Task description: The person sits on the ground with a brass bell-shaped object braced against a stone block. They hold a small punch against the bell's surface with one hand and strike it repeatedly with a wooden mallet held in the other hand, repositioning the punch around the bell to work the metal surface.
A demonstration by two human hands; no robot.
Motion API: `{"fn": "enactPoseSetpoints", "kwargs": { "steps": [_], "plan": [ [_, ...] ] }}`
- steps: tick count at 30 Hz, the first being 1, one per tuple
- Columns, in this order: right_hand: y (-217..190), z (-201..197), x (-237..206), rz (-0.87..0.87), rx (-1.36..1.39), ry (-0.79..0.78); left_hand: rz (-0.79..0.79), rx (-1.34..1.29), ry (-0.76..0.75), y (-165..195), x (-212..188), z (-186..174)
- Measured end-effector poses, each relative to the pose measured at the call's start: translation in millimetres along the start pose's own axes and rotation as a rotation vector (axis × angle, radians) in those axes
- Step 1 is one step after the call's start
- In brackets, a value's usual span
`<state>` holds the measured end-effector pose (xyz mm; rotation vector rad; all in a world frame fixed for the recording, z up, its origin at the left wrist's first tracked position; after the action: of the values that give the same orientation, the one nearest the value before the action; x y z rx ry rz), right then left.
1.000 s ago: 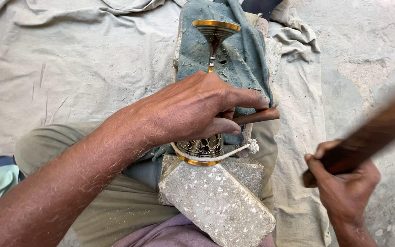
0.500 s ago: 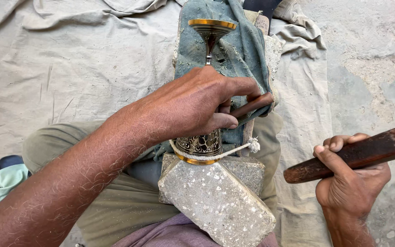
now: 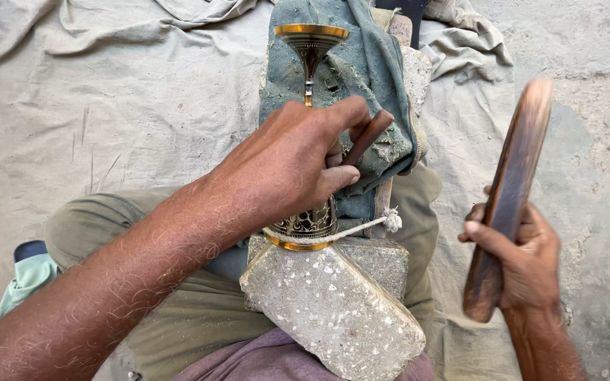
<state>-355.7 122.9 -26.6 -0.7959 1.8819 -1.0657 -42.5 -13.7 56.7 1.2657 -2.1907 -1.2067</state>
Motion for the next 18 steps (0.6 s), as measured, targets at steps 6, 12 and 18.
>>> {"fn": "enactPoseSetpoints", "kwargs": {
  "steps": [6,12,18],
  "plan": [
    [-32,15,14,-0.021,0.073,-0.286,0.095,0.075,0.113,9,2,10],
    [-56,13,29,-0.269,-0.731,-0.233,0.054,0.139,0.112,10,2,17],
    [-68,10,28,-0.209,-0.446,-0.182,0.064,0.146,0.109,8,1,18]
  ]
}}
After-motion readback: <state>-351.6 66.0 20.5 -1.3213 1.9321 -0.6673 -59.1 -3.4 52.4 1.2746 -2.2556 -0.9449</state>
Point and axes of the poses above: each hand's wrist, its own x-axis towards the middle knuckle, its own z-axis out of the palm, y = z × x, the point moved 4 cm from there along x, towards the middle knuckle, and after that the axes turned 4 degrees about y, right-handed, at the moved point
